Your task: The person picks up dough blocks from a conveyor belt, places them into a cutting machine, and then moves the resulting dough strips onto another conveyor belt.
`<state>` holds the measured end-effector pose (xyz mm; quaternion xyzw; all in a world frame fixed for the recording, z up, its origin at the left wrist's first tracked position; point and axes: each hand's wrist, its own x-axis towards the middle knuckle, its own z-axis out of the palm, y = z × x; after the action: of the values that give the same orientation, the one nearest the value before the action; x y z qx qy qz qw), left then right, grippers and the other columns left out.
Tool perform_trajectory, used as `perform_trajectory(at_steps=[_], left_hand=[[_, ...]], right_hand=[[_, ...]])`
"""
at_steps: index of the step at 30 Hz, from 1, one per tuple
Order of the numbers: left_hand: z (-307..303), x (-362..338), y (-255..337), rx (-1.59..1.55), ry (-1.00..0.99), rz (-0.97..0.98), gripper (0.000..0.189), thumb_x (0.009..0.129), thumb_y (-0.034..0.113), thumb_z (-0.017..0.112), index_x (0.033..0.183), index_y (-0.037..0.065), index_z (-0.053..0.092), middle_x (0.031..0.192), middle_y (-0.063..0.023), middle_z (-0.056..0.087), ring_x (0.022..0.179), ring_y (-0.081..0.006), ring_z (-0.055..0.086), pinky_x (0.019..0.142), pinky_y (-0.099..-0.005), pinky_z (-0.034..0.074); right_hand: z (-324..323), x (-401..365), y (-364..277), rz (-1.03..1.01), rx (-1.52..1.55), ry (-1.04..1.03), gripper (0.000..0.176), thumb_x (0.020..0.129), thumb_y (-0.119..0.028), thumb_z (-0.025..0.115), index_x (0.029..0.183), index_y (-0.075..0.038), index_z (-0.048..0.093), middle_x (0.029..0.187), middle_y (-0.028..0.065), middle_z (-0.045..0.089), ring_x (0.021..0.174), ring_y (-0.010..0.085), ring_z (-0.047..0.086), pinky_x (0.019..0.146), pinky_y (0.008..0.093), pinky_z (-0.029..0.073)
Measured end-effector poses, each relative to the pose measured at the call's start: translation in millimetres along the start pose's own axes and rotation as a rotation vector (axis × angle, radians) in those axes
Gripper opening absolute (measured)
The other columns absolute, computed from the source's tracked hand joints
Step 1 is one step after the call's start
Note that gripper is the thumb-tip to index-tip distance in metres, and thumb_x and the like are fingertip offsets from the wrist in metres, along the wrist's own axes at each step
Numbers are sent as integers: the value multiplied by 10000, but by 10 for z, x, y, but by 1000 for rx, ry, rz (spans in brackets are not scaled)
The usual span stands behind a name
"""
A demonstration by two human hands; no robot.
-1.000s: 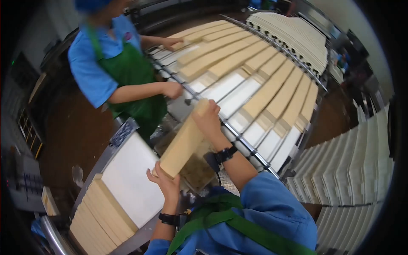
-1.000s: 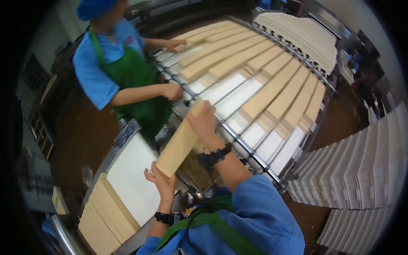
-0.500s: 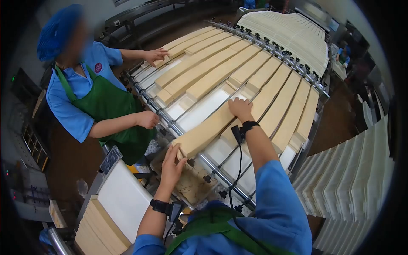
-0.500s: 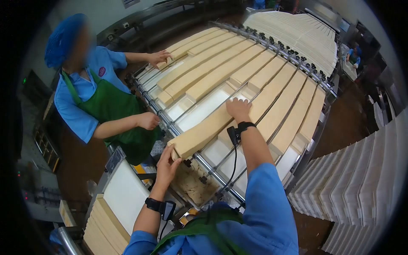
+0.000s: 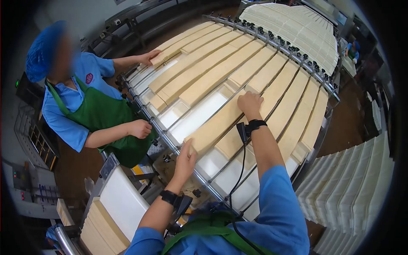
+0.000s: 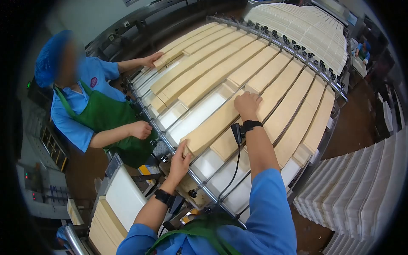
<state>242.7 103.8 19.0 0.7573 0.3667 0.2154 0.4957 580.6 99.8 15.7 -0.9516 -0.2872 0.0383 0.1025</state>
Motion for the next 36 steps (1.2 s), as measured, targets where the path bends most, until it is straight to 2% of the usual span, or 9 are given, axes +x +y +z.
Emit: perform_trajectory(at_steps=[2, 11, 14, 17, 22, 27, 29, 34, 36], left_hand=[[68, 111, 71, -68, -63, -8, 513, 879, -4, 506, 1369, 20, 355, 1237, -139, 519, 1041, -151, 531, 854, -258, 439], [-98, -136, -436, -183, 124, 64, 505, 817, 3, 443, 1320, 35, 422, 1274, -175, 502, 1153, -244, 499, 972, -305, 377], [-352, -669, -404, -301, 296, 37, 474, 817, 27, 438, 1290, 51, 456, 1213, -176, 519, 1096, -280, 528, 929, -333, 428], [-648, -1124, -471, 42, 441, 106, 458, 828, 49, 542, 1278, 45, 459, 1278, -159, 414, 1162, -294, 449, 902, -335, 438], [-950, -1885, -1055, 51, 699, -95, 392, 823, 97, 620, 1199, 63, 513, 1097, -129, 510, 1076, -271, 496, 921, -334, 405], [-1365, -2801, -1527, 37, 1010, -418, 192, 853, 108, 571, 1023, 37, 624, 869, -118, 656, 803, -228, 609, 751, -305, 479], [-1505, -3233, -1749, 274, 1178, -435, 268, 835, 121, 595, 1087, 29, 598, 979, -146, 620, 942, -283, 582, 854, -358, 448], [-1870, -4082, -1879, 668, 1384, -1078, 662, 749, 236, 713, 1281, 14, 387, 1216, -280, 407, 1056, -443, 458, 939, -460, 378], [-1955, -4330, -2021, 568, 1337, -1120, 734, 729, 263, 730, 1301, 6, 349, 1226, -295, 379, 1043, -460, 453, 923, -471, 387]], right_hand=[[-95, -57, -29, 26, -13, 34, 504, 876, -350, 404, 1165, 48, 512, 1305, 246, 433, 1203, 360, 376, 1004, 490, 217], [117, -398, -83, -2, 45, 49, 810, 851, -561, 463, 1407, -4, 272, 1473, 210, 237, 1371, 380, 178, 1078, 558, 150], [87, -708, -231, -183, 8, 23, 793, 849, -541, 501, 1402, -18, 280, 1457, 214, 266, 1351, 409, 201, 1060, 572, 181], [194, -1230, -488, -415, 75, 69, 752, 835, -470, 567, 1404, -65, 291, 1455, 192, 271, 1351, 412, 192, 1053, 586, 179], [168, -2166, -1019, -825, 57, -98, 629, 807, -371, 623, 1338, -123, 394, 1450, 171, 289, 1346, 408, 204, 1040, 594, 168], [353, -2816, -1610, -1195, 160, -238, 257, 787, -280, 654, 974, -106, 629, 1332, 116, 468, 1316, 393, 267, 1023, 549, 207], [626, -3034, -1835, -1300, 305, -255, 167, 789, -241, 642, 797, -75, 663, 1246, 93, 549, 1263, 392, 342, 1007, 529, 237], [1046, -3825, -2509, -1419, 270, -379, 250, 791, -290, 633, 931, -84, 655, 1274, 156, 512, 1262, 389, 328, 1021, 522, 217], [1204, -4147, -2800, -1459, 208, -419, 339, 787, -311, 633, 1033, -78, 626, 1309, 187, 468, 1277, 386, 300, 1029, 521, 206]])
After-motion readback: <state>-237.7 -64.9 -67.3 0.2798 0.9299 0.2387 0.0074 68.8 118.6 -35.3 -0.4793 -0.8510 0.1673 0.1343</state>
